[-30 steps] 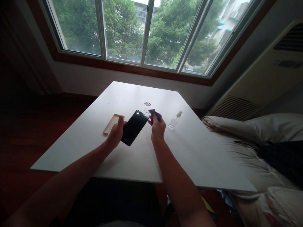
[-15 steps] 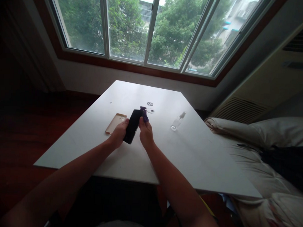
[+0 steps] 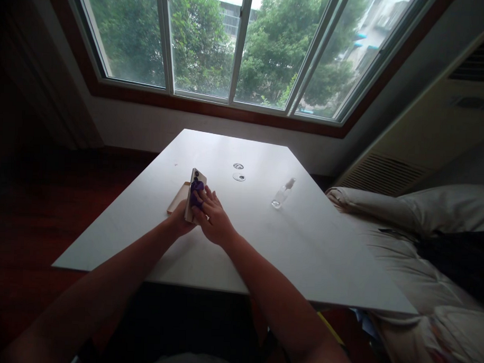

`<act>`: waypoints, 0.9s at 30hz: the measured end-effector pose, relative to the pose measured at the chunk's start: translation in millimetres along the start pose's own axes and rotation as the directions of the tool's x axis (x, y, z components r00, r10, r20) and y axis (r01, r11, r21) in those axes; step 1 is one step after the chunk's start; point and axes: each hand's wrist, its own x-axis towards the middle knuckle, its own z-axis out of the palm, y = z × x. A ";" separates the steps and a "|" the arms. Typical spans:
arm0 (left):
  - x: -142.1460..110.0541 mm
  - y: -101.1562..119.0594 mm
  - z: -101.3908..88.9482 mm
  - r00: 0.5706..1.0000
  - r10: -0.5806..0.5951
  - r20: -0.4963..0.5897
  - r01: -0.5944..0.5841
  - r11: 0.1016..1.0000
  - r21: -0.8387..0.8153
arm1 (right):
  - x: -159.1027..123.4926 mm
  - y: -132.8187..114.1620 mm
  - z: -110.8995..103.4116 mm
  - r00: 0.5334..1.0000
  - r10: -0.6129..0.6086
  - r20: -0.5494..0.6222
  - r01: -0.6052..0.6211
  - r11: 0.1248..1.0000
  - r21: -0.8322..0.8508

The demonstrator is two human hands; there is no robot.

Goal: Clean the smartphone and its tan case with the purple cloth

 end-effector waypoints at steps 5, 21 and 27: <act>1.6 2.9 -3.9 0.998 0.065 0.022 -0.064 0.997 -0.048 | -1.6 -1.8 -1.8 0.993 -0.120 0.017 0.121 0.988 -0.092; -1.5 28.7 17.9 0.987 -0.112 -0.111 0.103 0.991 -0.085 | 1.6 16.9 -3.2 0.974 0.116 -0.194 -0.126 0.991 -0.039; -3.3 21.3 17.4 0.978 -0.206 -0.041 0.205 0.979 -0.012 | 3.3 32.1 -11.8 0.941 0.179 -0.287 -0.190 0.982 -0.012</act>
